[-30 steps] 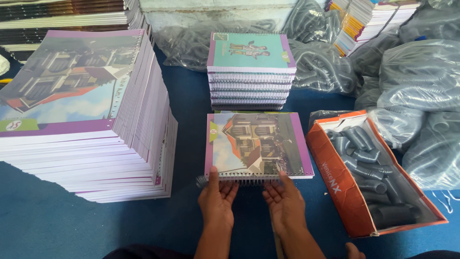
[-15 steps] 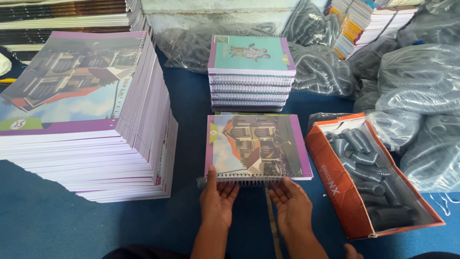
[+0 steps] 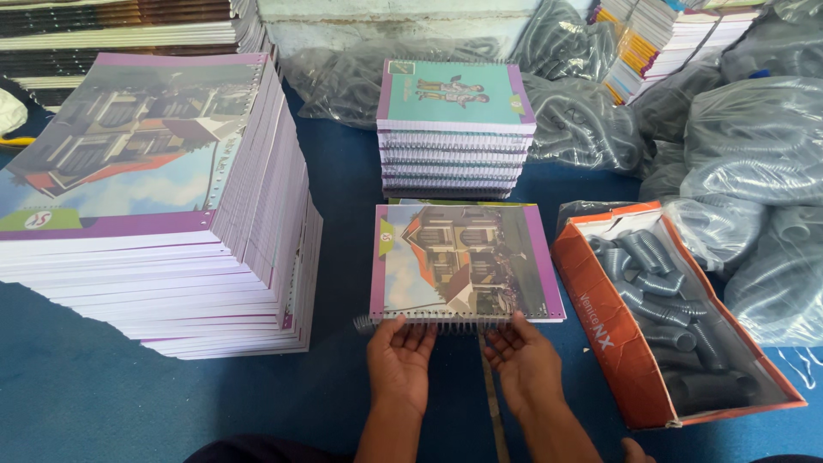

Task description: The person inserts a plastic spiral binding into the punched holes of a notebook cover and pages, then closes the spiral ends to secure the binding. They repeat this process for multiple notebooks, stacking the finished ones on the floor.

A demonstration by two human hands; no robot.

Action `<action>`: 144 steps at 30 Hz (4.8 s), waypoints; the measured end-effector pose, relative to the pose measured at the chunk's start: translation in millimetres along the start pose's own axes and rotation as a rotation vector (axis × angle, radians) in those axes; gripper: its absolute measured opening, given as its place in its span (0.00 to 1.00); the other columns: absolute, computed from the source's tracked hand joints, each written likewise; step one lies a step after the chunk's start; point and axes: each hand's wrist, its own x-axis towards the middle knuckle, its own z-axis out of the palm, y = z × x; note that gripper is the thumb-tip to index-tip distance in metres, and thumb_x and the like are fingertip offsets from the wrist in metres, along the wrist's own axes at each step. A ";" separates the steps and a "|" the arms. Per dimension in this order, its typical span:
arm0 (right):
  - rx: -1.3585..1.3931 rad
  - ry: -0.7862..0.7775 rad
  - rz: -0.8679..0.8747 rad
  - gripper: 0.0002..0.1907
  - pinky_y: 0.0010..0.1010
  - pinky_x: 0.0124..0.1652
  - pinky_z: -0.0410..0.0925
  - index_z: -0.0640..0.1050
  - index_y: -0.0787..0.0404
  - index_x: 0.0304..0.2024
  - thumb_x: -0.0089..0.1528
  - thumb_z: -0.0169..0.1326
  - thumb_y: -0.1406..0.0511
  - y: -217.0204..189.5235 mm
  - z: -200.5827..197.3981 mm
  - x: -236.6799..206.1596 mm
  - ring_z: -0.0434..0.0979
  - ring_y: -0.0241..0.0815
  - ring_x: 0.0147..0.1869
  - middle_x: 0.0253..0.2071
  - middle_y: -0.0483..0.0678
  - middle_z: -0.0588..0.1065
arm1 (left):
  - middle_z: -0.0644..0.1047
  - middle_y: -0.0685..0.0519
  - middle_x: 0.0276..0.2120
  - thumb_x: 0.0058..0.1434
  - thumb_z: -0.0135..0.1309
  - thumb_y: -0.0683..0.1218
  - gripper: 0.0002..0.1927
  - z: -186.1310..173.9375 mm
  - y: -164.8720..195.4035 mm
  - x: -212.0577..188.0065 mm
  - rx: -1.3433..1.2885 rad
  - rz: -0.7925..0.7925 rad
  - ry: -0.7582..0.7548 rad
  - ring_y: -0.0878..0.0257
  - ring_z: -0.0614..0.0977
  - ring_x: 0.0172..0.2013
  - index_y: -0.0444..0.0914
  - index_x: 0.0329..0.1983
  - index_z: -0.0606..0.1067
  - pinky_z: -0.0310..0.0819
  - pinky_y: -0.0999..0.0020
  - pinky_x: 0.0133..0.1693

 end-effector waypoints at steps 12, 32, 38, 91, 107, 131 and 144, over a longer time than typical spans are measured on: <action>-0.143 0.014 -0.048 0.21 0.37 0.46 0.64 0.76 0.61 0.46 0.65 0.54 0.51 -4.7 -8.5 8.8 0.74 0.42 0.43 0.37 0.46 0.74 | 0.78 0.42 0.44 0.56 0.56 0.40 0.18 -0.9 -16.4 4.8 0.027 0.065 0.028 0.50 0.81 0.48 0.28 0.49 0.72 0.78 0.51 0.56; 0.064 0.087 -0.225 0.15 0.38 0.49 0.69 0.73 0.63 0.49 0.64 0.53 0.60 -33.5 -33.5 29.7 0.76 0.43 0.46 0.39 0.50 0.74 | 0.75 0.46 0.44 0.60 0.57 0.46 0.19 7.7 3.3 17.0 0.120 0.178 0.095 0.55 0.79 0.45 0.34 0.53 0.71 0.81 0.53 0.48; -0.146 0.034 -0.169 0.15 0.39 0.46 0.69 0.75 0.65 0.49 0.62 0.51 0.64 -59.8 -49.3 46.2 0.75 0.45 0.42 0.38 0.52 0.74 | 0.77 0.44 0.43 0.63 0.47 0.44 0.20 15.2 10.1 19.1 0.361 0.221 0.018 0.56 0.82 0.41 0.32 0.56 0.76 0.82 0.60 0.40; -0.779 -0.328 -0.679 0.12 0.38 0.50 0.70 0.75 0.65 0.48 0.62 0.51 0.76 -170.3 11.0 230.2 0.79 0.45 0.45 0.40 0.53 0.79 | 0.77 0.49 0.51 0.65 0.50 0.38 0.20 140.6 -1.4 186.5 1.019 0.565 -0.619 0.60 0.77 0.54 0.38 0.60 0.67 0.68 0.61 0.58; -0.533 -0.484 -0.549 0.21 0.38 0.43 0.74 0.71 0.68 0.58 0.62 0.56 0.73 -168.6 6.4 207.2 0.78 0.50 0.45 0.45 0.58 0.78 | 0.77 0.49 0.42 0.64 0.54 0.41 0.17 140.4 -3.1 196.9 1.109 0.684 -0.532 0.63 0.78 0.40 0.34 0.55 0.71 0.74 0.67 0.43; -1.473 -0.050 -0.529 0.27 0.41 0.47 0.74 0.79 0.69 0.51 0.55 0.58 0.57 -174.8 -8.4 259.2 0.85 0.55 0.42 0.42 0.63 0.81 | 0.81 0.35 0.44 0.57 0.58 0.46 0.21 132.5 -54.4 234.5 1.636 0.386 -0.100 0.44 0.85 0.45 0.27 0.49 0.75 0.78 0.54 0.45; -1.452 0.063 -0.468 0.26 0.45 0.46 0.77 0.76 0.67 0.52 0.56 0.58 0.58 -162.2 -9.3 244.5 0.84 0.57 0.43 0.42 0.63 0.81 | 0.81 0.32 0.44 0.56 0.56 0.46 0.21 132.3 -63.2 227.9 1.718 0.396 -0.071 0.41 0.85 0.45 0.26 0.47 0.76 0.81 0.51 0.45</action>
